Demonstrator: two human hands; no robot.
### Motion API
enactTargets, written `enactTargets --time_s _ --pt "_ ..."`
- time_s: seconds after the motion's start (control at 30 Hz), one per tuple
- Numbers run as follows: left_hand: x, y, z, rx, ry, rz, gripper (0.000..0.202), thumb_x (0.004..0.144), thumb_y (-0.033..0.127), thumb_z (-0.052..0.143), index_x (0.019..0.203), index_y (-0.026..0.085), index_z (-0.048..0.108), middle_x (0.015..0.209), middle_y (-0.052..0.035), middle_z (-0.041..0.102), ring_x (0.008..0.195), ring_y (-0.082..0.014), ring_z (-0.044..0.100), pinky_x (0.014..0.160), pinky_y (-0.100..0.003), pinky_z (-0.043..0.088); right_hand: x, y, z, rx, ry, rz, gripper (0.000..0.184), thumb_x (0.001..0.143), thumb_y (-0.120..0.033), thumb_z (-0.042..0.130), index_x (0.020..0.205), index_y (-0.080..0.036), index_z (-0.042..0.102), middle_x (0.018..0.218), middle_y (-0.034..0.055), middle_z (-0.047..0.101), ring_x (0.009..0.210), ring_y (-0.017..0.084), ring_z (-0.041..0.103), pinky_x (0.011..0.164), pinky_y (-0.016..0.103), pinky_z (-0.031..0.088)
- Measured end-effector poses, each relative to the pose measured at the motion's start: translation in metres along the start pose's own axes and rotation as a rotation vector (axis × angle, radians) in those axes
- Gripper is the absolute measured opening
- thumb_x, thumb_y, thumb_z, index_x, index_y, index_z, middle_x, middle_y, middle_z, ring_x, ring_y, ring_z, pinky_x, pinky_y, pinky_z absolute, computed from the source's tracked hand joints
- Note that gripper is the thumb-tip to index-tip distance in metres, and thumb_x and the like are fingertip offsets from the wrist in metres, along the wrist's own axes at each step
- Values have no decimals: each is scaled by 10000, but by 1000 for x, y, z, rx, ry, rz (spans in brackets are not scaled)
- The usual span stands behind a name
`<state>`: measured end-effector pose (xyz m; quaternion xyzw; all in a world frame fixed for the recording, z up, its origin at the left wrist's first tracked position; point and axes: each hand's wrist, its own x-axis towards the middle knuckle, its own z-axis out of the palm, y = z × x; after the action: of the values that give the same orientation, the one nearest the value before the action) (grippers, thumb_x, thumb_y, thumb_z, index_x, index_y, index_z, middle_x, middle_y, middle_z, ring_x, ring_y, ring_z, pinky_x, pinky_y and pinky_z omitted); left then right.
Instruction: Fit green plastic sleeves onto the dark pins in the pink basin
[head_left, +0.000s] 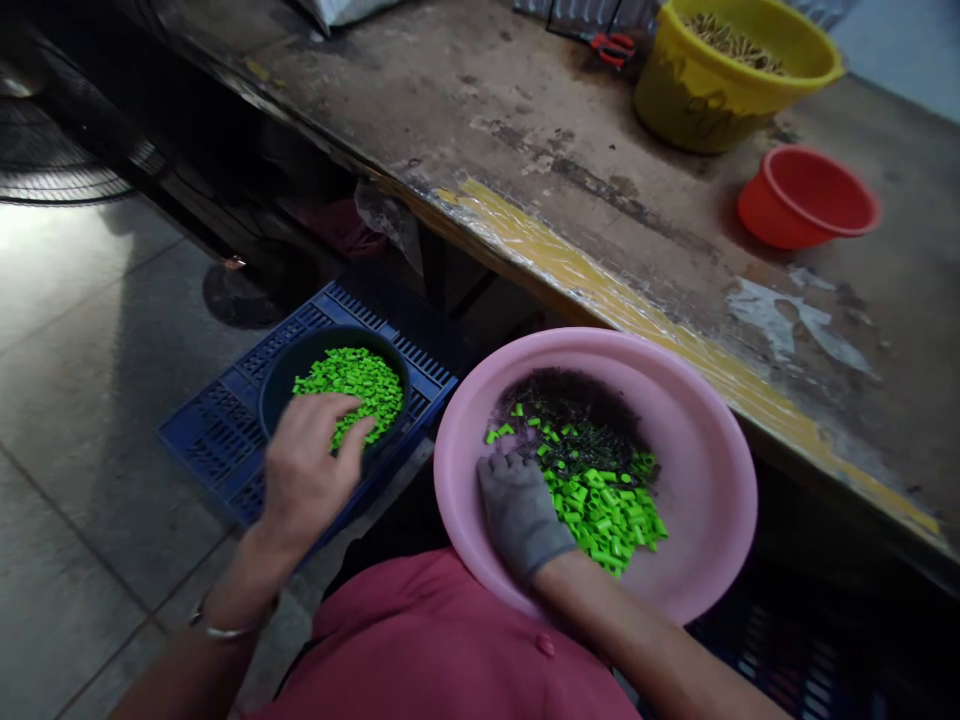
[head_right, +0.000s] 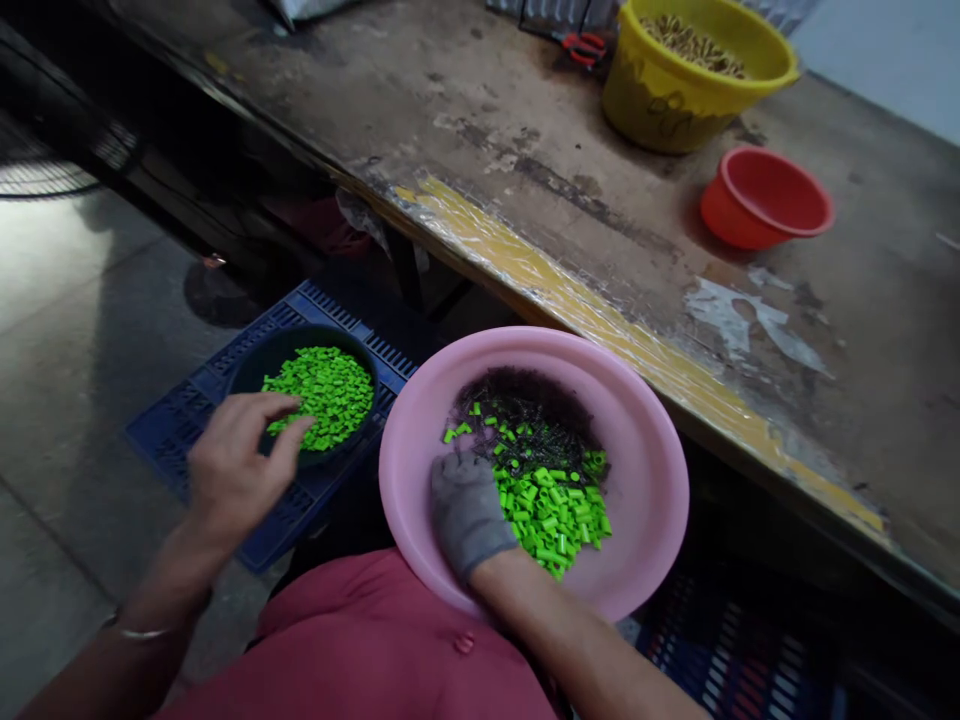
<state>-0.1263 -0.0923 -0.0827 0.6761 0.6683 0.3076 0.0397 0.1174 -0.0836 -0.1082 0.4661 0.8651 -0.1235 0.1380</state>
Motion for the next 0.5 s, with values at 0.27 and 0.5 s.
enactTargets --time_s 0.27,0.5 --pt "-6 101 33 -263 -619 474 140 883 144 428 853 147 566 894 -93 600 875 -220 530 819 -353 434 7 5 19 -28 9 -107 276 768 25 464 810 -118 697 879 179 702 884 297 629 788 442 477" --pt "4 106 58 -90 -650 507 192 826 70 436 955 58 578 908 -160 615 817 -240 579 739 -354 472 -15 40 -6 198 71 -290 272 779 -107 512 918 -190 731 1028 116 714 954 270 641 872 423 500"
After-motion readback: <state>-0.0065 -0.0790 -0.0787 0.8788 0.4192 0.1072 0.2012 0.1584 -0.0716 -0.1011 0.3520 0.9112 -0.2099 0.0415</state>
